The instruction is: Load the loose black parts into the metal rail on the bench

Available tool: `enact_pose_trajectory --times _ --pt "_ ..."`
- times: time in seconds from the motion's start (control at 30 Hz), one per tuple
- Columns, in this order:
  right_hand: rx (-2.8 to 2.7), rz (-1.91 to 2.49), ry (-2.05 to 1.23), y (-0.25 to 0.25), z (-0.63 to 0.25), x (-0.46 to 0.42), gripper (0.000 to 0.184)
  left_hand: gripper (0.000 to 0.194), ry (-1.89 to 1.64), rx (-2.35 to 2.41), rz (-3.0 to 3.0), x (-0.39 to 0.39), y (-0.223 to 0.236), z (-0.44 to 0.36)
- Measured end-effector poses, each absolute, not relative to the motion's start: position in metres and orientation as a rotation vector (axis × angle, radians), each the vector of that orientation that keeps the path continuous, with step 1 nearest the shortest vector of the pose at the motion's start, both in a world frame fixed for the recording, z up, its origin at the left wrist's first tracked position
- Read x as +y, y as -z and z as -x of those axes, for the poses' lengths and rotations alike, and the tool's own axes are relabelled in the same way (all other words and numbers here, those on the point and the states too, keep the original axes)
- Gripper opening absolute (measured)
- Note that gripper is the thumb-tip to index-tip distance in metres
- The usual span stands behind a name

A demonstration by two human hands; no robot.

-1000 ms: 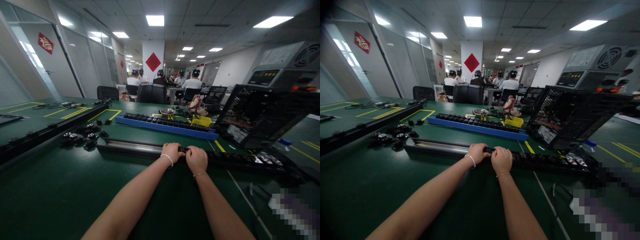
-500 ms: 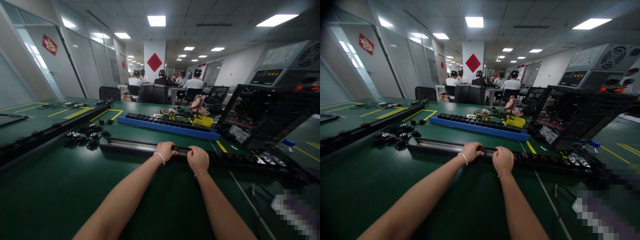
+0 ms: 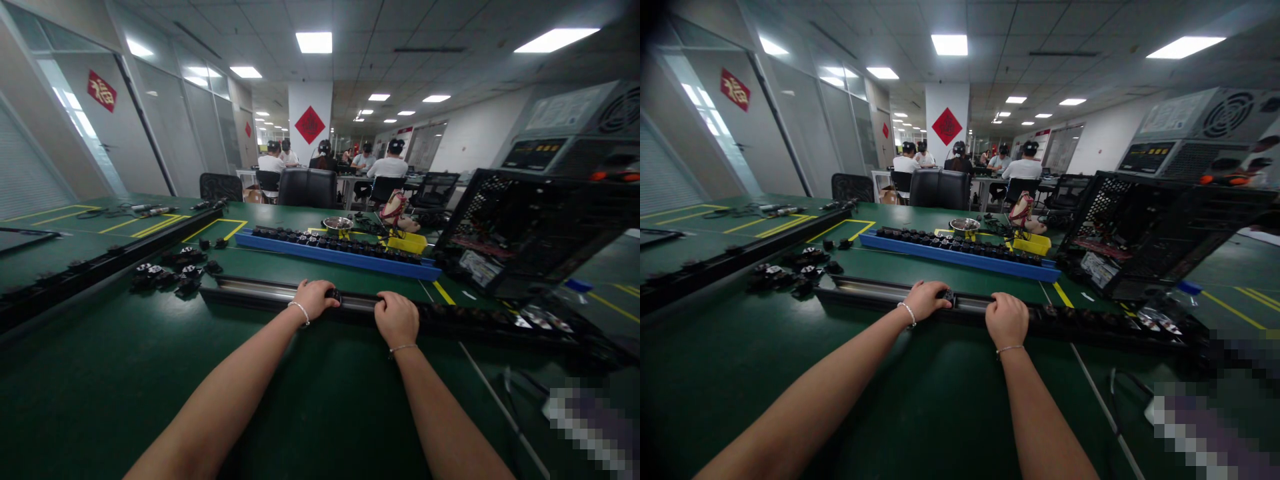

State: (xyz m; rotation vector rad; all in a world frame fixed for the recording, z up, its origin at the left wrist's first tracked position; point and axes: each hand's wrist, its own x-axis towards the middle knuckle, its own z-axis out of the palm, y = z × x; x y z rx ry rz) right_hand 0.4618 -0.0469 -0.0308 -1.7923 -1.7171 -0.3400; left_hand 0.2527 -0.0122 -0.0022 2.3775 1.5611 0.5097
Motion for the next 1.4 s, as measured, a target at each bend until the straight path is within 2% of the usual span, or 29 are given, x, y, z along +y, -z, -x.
enact_pose_trajectory --times 1.4 --pt "-1.724 1.816 0.3 0.031 -0.462 -0.047 0.03 0.034 -0.431 1.688 -2.354 -0.01 -0.004 -0.195"
